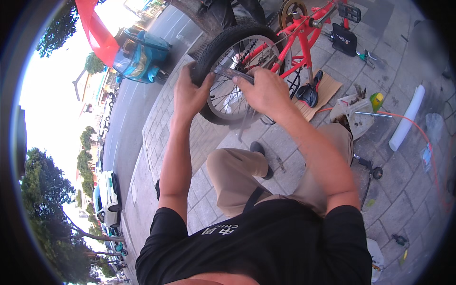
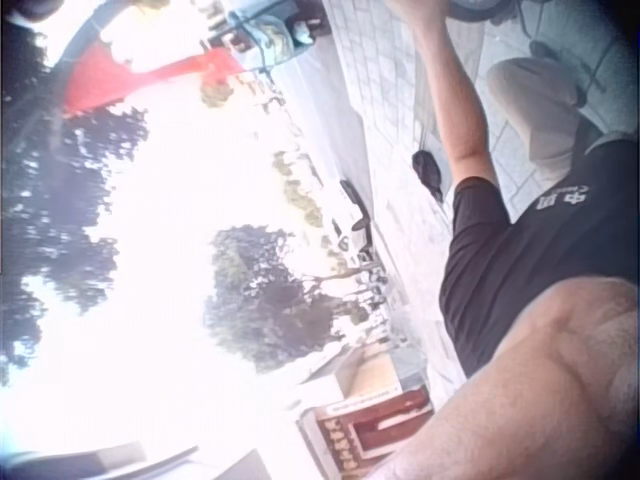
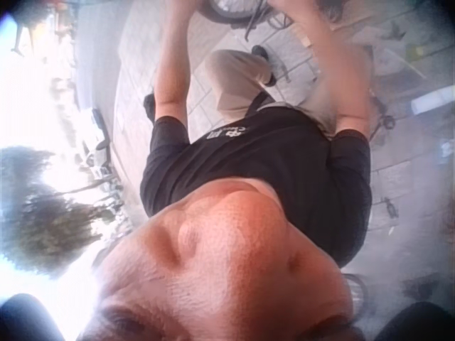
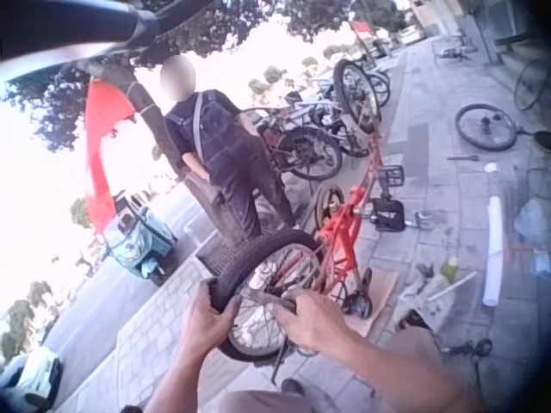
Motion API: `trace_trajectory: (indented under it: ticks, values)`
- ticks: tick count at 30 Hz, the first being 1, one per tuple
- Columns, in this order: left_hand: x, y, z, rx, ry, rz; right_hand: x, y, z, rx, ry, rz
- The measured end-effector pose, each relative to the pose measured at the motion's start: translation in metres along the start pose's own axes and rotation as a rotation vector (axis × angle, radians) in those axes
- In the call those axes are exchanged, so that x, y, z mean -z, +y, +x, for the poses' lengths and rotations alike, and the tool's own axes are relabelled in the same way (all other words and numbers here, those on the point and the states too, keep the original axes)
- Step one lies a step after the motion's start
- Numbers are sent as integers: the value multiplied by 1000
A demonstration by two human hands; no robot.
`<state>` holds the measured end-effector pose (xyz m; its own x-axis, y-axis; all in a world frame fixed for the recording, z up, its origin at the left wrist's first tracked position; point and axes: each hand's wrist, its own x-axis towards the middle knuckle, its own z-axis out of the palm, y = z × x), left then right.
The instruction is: The person is sitting on a sidewalk repairing a bicycle tire. They remove the old tire from the rim, insert a new inner tube, and then mount the tire back onto the rim. Finally, they use a pump to inflate the tire.
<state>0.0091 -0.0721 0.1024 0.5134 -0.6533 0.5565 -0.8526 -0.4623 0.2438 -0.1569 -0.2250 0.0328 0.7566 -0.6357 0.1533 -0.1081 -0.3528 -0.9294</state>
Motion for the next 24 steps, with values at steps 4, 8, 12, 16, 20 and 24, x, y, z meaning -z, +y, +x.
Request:
trace_trajectory:
  ticks: [4, 8, 12, 16, 20, 24]
  values:
    - [-8, 20, 25, 4, -64, 147, -26, 10, -4, 8, 144, 114]
    - [-5, 35, 35, 149, -173, 198, -33, 12, 4, -22, 178, 189]
    - [-13, 19, 31, 49, -90, 248, -38, 15, 4, -13, 214, 197]
    - [-16, 9, 27, 23, -65, 277, -48, 19, 5, 55, 282, 128]
    - [-18, 4, 23, -13, -17, 264, -58, 19, 3, 100, 359, 85]
    - [-16, 10, 20, 20, -15, 294, -55, 2, -4, -39, 212, 248]
